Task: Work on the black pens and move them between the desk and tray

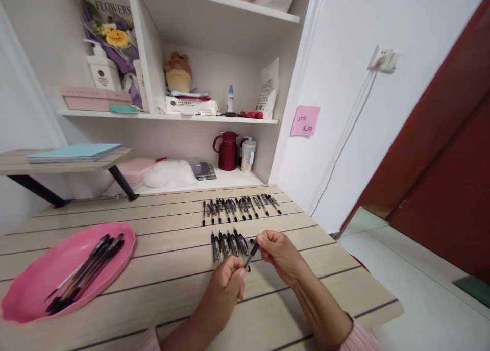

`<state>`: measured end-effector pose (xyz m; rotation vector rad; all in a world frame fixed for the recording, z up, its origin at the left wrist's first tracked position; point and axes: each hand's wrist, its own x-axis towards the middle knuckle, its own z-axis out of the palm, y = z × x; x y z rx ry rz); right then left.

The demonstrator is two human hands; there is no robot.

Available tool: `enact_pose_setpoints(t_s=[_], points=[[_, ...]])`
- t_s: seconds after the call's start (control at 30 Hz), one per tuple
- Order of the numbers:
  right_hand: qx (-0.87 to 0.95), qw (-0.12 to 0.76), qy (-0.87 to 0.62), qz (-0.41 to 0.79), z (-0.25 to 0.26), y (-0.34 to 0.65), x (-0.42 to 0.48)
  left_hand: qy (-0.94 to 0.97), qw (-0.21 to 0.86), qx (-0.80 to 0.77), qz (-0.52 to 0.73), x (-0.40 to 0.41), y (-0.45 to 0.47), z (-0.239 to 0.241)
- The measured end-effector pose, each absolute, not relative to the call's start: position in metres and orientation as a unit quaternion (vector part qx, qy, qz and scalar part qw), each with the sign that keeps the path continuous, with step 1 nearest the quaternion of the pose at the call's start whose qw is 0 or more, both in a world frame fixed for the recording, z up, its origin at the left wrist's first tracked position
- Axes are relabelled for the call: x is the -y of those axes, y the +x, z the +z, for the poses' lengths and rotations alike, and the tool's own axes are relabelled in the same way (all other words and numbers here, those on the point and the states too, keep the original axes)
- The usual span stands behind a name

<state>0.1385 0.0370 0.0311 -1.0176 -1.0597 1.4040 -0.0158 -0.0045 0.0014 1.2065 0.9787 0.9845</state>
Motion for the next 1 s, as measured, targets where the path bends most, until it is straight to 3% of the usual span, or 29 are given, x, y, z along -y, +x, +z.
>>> enact_pose_setpoints(t_s=[0.27,0.8,1.0], points=[[0.445,0.516,-0.342,0.647,0.039,0.142,-0.032,0.531,0.612,-0.409,0.420,-0.001,-0.017,0.003],[0.429,0.502,-0.320,0.679,0.036,0.142,-0.031,0.563,0.569,-0.417,0.431,0.000,-0.020,-0.002],[0.407,0.533,-0.334,0.663,0.031,0.142,-0.035,0.582,0.548,-0.418,0.431,0.000,-0.021,-0.001]])
